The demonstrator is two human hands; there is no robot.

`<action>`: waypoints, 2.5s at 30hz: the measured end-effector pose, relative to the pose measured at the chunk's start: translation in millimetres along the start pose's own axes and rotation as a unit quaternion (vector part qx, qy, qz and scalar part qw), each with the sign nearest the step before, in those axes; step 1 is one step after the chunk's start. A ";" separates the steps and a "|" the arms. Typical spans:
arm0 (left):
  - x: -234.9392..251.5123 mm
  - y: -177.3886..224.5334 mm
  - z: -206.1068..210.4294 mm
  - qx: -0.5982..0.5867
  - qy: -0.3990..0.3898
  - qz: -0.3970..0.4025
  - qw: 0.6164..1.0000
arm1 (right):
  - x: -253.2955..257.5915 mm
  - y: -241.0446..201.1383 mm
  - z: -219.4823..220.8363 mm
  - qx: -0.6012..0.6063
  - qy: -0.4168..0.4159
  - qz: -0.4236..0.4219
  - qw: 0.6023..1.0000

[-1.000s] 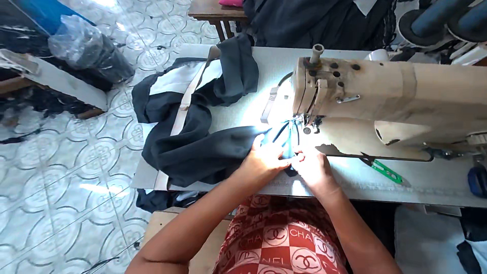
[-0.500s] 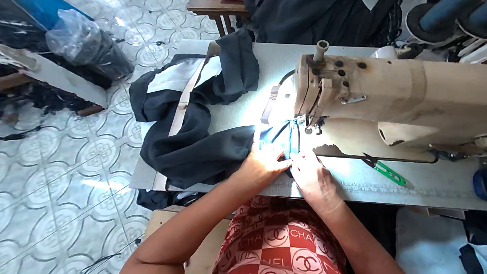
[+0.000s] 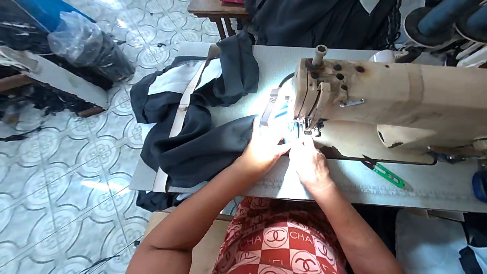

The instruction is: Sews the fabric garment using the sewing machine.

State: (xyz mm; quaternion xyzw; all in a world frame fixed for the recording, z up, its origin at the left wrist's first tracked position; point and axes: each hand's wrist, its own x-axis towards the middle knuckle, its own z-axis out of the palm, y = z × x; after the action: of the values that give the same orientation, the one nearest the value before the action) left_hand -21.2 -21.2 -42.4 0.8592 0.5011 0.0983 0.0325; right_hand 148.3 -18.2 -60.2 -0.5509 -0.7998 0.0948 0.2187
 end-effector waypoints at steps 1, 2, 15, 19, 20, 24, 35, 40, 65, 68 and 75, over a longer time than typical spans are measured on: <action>-0.7 -0.9 0.4 -0.005 0.004 0.002 1.000 | 0.9 1.2 -1.2 0.003 -0.014 0.004 1.000; -4.5 -0.8 0.9 -0.006 0.010 0.007 1.000 | -0.4 2.7 -3.3 0.005 -0.026 0.005 1.000; -159.7 -42.5 -84.5 -0.057 -0.003 -0.321 0.945 | 18.0 13.5 -11.2 0.283 -0.002 0.154 0.947; -165.0 -77.6 -121.1 -0.262 -0.030 -0.246 0.933 | 23.3 18.3 -1.7 0.455 0.042 0.159 0.875; -162.3 -89.2 -129.8 -0.273 -0.033 -0.239 0.931 | 18.9 20.4 -0.1 0.478 0.029 0.158 0.864; -137.0 -126.3 -155.5 -0.205 -0.034 -0.207 0.956 | -23.4 14.5 -13.7 0.483 -0.009 0.194 0.854; -89.7 -11.2 -107.2 -0.031 0.055 -0.152 0.986 | -35.7 -6.8 -16.5 0.055 0.051 0.045 0.996; -46.2 43.3 5.2 -0.135 0.084 -0.066 0.985 | -38.0 -14.4 -15.6 0.096 -0.065 0.106 0.988; 2.0 37.9 31.5 -0.053 0.088 -0.055 0.993 | -15.6 30.0 -33.1 0.613 -0.067 0.356 0.702; 5.4 34.9 35.9 -0.088 0.122 -0.060 0.987 | -16.1 31.1 -34.6 0.624 -0.076 0.355 0.692; -3.4 31.6 18.0 -0.029 0.113 -0.039 0.992 | -20.7 24.8 -33.2 0.542 -0.099 0.318 0.772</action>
State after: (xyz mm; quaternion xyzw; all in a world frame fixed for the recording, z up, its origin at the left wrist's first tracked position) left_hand 7.9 -39.0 -55.6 0.8210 0.5318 0.2078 0.0040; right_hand 190.3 -31.0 -45.6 -0.5513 -0.4124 0.6305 0.3584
